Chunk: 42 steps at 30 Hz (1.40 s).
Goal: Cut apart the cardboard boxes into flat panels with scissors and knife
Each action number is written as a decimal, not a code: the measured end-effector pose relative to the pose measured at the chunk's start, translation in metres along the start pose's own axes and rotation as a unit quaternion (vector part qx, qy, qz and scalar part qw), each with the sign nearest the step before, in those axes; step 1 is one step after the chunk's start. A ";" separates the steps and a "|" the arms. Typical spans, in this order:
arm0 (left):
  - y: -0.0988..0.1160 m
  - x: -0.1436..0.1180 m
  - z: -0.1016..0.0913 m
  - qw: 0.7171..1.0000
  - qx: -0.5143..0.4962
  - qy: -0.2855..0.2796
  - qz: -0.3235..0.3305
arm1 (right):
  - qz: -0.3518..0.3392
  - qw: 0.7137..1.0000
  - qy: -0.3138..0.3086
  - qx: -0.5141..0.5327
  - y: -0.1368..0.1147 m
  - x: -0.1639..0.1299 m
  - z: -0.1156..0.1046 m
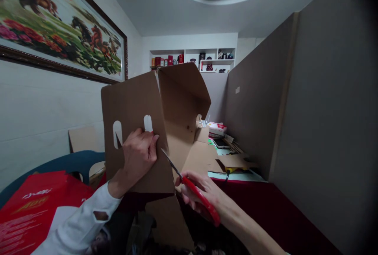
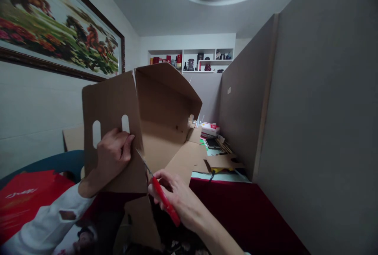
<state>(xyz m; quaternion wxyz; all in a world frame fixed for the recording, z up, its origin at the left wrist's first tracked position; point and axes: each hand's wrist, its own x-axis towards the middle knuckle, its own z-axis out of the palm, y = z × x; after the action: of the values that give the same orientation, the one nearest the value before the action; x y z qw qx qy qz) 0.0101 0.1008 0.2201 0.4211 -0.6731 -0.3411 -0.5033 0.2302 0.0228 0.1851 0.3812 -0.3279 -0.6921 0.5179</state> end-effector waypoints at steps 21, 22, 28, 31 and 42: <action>-0.007 -0.009 0.005 0.997 0.025 0.013 -0.067 | -0.035 0.972 -0.029 0.232 0.044 0.035 0.024; -0.007 -0.010 0.005 0.997 0.026 0.014 -0.069 | -0.032 0.973 -0.024 0.226 0.045 0.036 0.024; -0.008 -0.014 0.005 0.997 -0.005 0.007 -0.077 | -0.018 0.981 -0.002 0.193 0.030 0.032 0.029; -0.012 -0.015 0.002 0.995 -0.040 0.004 -0.088 | -0.021 0.985 -0.014 0.170 0.018 0.027 0.033; -0.007 -0.010 -0.005 0.992 -0.075 0.009 -0.097 | -0.037 0.989 0.016 0.141 0.014 0.017 0.034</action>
<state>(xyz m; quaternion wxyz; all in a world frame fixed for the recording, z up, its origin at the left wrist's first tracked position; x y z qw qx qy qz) -0.0004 0.0991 0.2132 0.3218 -0.6619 -0.3619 -0.5722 0.1933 0.0252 0.1694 0.4538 -0.2535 -0.6171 0.5908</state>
